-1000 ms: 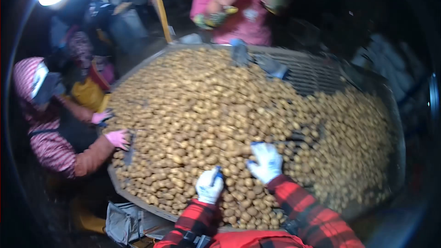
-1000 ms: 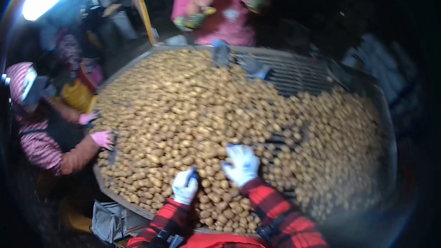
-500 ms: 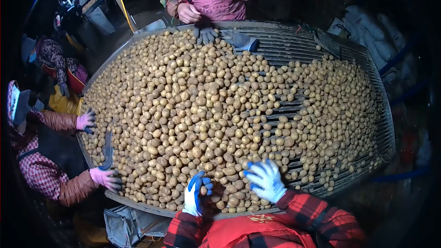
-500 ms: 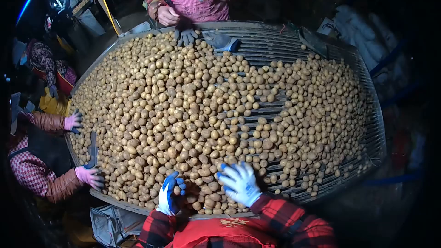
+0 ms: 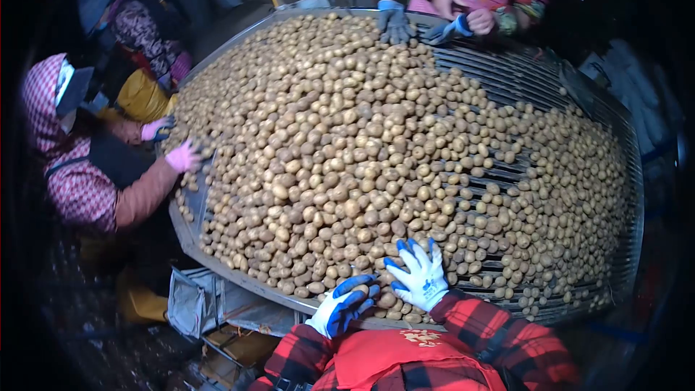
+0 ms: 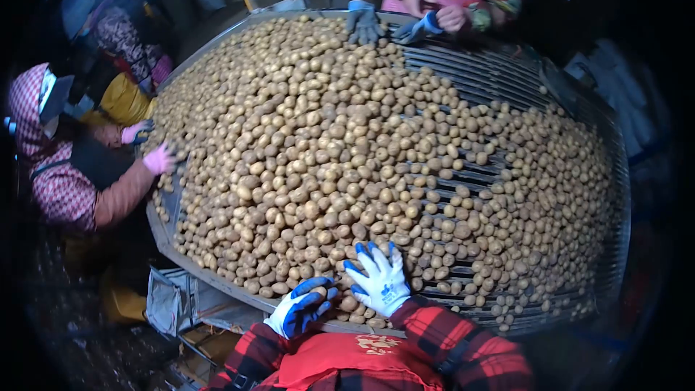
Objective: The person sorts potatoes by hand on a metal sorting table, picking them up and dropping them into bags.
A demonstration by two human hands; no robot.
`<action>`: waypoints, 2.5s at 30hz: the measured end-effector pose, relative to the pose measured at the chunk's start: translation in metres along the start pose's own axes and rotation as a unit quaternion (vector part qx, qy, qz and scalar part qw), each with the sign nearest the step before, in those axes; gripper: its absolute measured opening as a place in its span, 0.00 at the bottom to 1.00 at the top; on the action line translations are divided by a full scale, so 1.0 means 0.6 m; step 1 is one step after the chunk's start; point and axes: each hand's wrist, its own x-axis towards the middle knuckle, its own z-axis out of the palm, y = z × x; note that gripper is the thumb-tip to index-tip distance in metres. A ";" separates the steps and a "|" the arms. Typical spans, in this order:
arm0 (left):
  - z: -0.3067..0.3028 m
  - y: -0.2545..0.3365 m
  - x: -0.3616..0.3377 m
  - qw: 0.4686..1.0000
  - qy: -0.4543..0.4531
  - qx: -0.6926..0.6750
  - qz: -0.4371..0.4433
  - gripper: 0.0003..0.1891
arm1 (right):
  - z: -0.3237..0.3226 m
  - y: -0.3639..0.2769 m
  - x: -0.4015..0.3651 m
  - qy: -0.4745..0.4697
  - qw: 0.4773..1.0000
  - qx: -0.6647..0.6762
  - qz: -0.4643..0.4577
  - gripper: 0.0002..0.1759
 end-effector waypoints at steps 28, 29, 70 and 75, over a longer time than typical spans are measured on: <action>-0.267 -0.062 0.003 0.930 -0.251 -0.248 0.102 0.25 | -0.041 -0.221 0.198 0.022 0.953 0.190 -0.236 0.24; -0.247 -0.048 -0.022 0.961 -0.151 -0.203 0.108 0.25 | -0.023 -0.244 0.188 0.006 0.938 0.258 -0.232 0.24; -0.429 0.253 -0.042 0.429 0.508 0.597 0.449 0.17 | 0.033 -0.266 0.474 -0.017 0.997 -0.037 -0.066 0.44; -0.424 0.256 -0.046 0.437 0.504 0.604 0.436 0.17 | 0.076 -0.293 0.577 -0.034 0.998 -0.015 -0.053 0.40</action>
